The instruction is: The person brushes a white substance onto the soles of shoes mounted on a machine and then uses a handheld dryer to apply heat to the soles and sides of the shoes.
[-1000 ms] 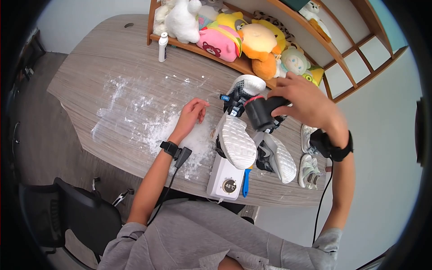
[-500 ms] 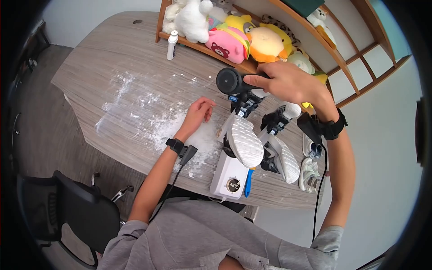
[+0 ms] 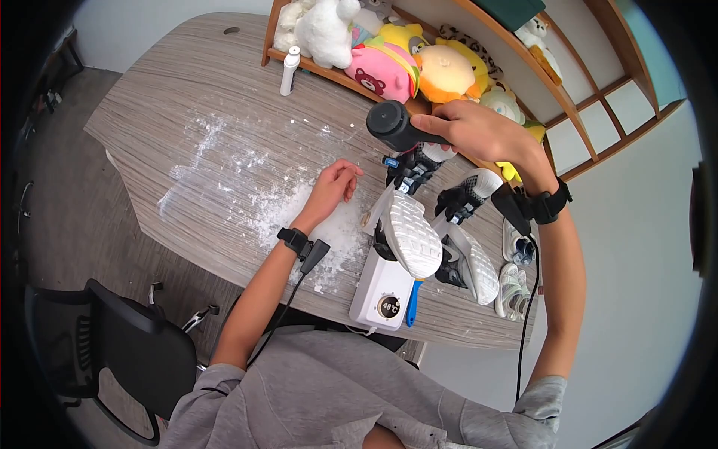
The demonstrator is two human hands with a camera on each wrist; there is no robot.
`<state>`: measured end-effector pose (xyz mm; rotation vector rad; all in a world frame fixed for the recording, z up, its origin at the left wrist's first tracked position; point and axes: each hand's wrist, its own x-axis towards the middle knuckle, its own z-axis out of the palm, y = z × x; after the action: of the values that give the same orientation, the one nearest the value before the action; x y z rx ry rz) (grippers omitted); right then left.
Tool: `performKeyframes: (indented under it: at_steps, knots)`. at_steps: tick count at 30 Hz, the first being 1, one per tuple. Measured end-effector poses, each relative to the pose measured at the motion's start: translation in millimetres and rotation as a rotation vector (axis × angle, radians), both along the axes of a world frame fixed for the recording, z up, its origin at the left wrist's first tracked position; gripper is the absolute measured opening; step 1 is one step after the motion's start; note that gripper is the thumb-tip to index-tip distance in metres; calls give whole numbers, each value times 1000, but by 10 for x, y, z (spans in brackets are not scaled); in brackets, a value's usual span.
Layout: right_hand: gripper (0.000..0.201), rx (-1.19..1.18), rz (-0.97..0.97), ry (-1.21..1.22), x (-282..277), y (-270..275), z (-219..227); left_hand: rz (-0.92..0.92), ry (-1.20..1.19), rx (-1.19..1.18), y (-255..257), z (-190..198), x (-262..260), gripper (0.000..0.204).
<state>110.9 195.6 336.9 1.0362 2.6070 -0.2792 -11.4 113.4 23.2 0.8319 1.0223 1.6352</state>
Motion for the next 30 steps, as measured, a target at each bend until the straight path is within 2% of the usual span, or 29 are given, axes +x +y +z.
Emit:
performKeyframes:
  at_steps: [6,8,10,13,17,23,27,30]
  knots:
    - [63,57,34,-43,-104,-70,-66,10,7,8,-1,11,7,20]
    - [62,100,91,-119,-152,-124,-90,8,23,7,3,7,6,20]
    - [61,93,105,-117,-189,-148,-142,18,26,16,4,-8,11,21]
    - [59,149,226,-119,-251,-137,-321,13,5,4,15,-27,9,22]
    - [58,101,216,-198,-375,-241,-408,2,-10,-4,36,-77,-7,23]
    - [48,146,299,-201,-425,-257,-592,16,-12,-8,41,-115,-10,23]
    - [47,123,288,-189,-350,-296,-583,28,-25,-15,42,-143,-9,23]
    - [44,197,267,-69,-110,-481,-298,28,-31,-2,52,-144,-14,22]
